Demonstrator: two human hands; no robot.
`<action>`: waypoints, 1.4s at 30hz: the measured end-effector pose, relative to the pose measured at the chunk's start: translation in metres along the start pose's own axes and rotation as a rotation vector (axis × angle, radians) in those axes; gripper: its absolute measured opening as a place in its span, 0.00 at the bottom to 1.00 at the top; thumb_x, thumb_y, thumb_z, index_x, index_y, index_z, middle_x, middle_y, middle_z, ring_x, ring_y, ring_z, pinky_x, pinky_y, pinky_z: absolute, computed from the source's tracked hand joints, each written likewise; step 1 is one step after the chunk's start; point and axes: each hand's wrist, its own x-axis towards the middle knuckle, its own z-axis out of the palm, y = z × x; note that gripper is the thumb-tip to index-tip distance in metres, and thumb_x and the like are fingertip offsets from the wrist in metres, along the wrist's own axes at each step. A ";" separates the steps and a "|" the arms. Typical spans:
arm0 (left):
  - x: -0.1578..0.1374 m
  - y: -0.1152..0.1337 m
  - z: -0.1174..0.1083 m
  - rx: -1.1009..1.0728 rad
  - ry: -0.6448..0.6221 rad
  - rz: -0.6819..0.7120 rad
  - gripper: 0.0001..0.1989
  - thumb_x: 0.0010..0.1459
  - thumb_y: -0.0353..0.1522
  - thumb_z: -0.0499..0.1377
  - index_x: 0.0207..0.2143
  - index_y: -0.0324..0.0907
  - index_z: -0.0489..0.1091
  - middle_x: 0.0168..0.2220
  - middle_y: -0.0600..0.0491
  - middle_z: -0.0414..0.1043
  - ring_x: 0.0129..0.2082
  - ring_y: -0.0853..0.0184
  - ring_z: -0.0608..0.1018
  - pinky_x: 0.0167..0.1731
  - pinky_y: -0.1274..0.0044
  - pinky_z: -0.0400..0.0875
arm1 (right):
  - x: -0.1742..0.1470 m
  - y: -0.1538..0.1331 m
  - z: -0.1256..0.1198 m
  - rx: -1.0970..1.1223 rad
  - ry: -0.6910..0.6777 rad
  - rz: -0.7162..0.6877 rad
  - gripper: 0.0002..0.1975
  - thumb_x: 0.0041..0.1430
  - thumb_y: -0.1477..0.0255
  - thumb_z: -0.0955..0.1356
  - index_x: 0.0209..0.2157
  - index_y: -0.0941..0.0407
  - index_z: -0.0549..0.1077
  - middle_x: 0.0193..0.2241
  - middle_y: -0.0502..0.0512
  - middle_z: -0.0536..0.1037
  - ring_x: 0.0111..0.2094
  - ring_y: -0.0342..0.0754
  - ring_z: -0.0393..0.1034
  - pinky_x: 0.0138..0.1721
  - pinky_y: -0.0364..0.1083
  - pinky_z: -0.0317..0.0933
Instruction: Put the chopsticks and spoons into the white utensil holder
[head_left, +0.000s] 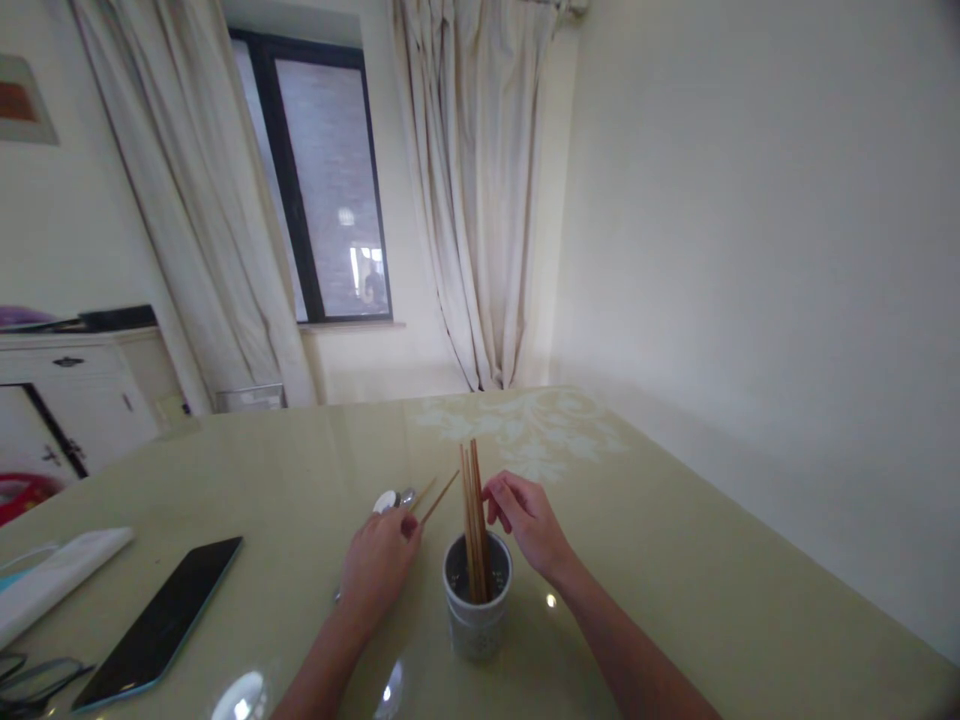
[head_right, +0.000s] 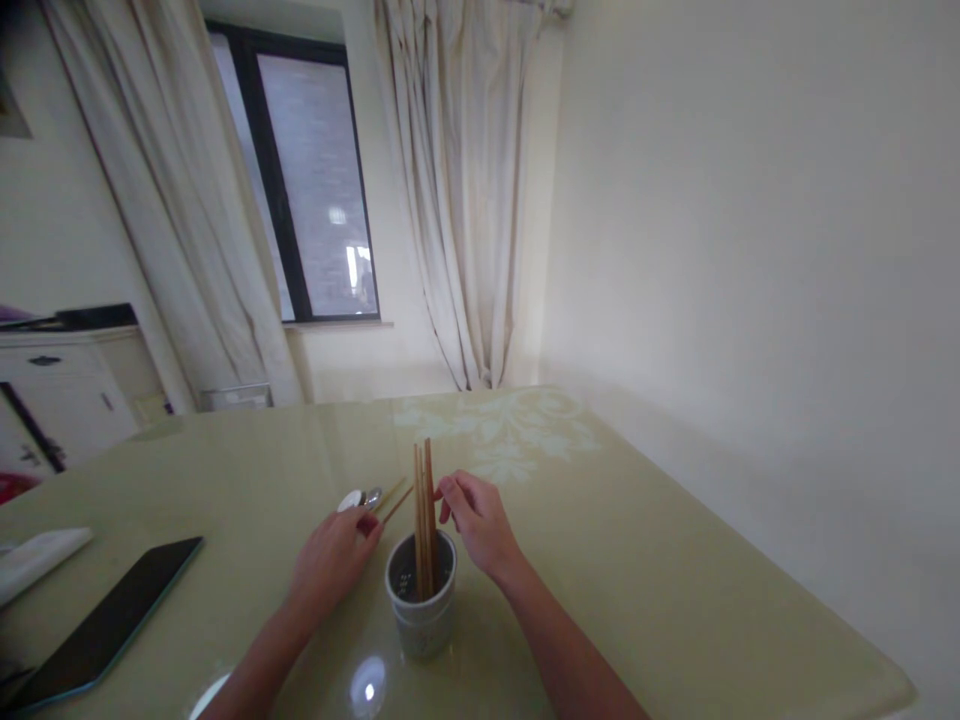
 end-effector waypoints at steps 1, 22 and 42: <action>0.000 0.001 0.001 -0.072 0.014 0.001 0.10 0.66 0.36 0.55 0.38 0.44 0.77 0.40 0.48 0.82 0.44 0.58 0.81 0.46 0.70 0.69 | 0.002 0.004 0.001 0.011 0.022 0.019 0.29 0.68 0.45 0.63 0.32 0.57 0.77 0.20 0.49 0.73 0.20 0.42 0.60 0.23 0.42 0.53; 0.005 -0.014 -0.004 0.199 0.117 0.039 0.15 0.71 0.34 0.51 0.41 0.43 0.78 0.43 0.45 0.81 0.46 0.56 0.80 0.47 0.70 0.68 | 0.019 -0.003 -0.048 0.408 0.628 -0.078 0.23 0.56 0.50 0.76 0.39 0.54 0.73 0.30 0.51 0.80 0.27 0.43 0.71 0.28 0.42 0.64; 0.007 -0.011 0.015 -0.292 0.121 0.019 0.13 0.65 0.41 0.56 0.35 0.43 0.75 0.37 0.49 0.80 0.35 0.60 0.80 0.40 0.70 0.71 | 0.002 -0.007 -0.005 0.213 -0.016 0.046 0.22 0.57 0.52 0.76 0.29 0.57 0.77 0.22 0.48 0.74 0.21 0.40 0.62 0.24 0.41 0.57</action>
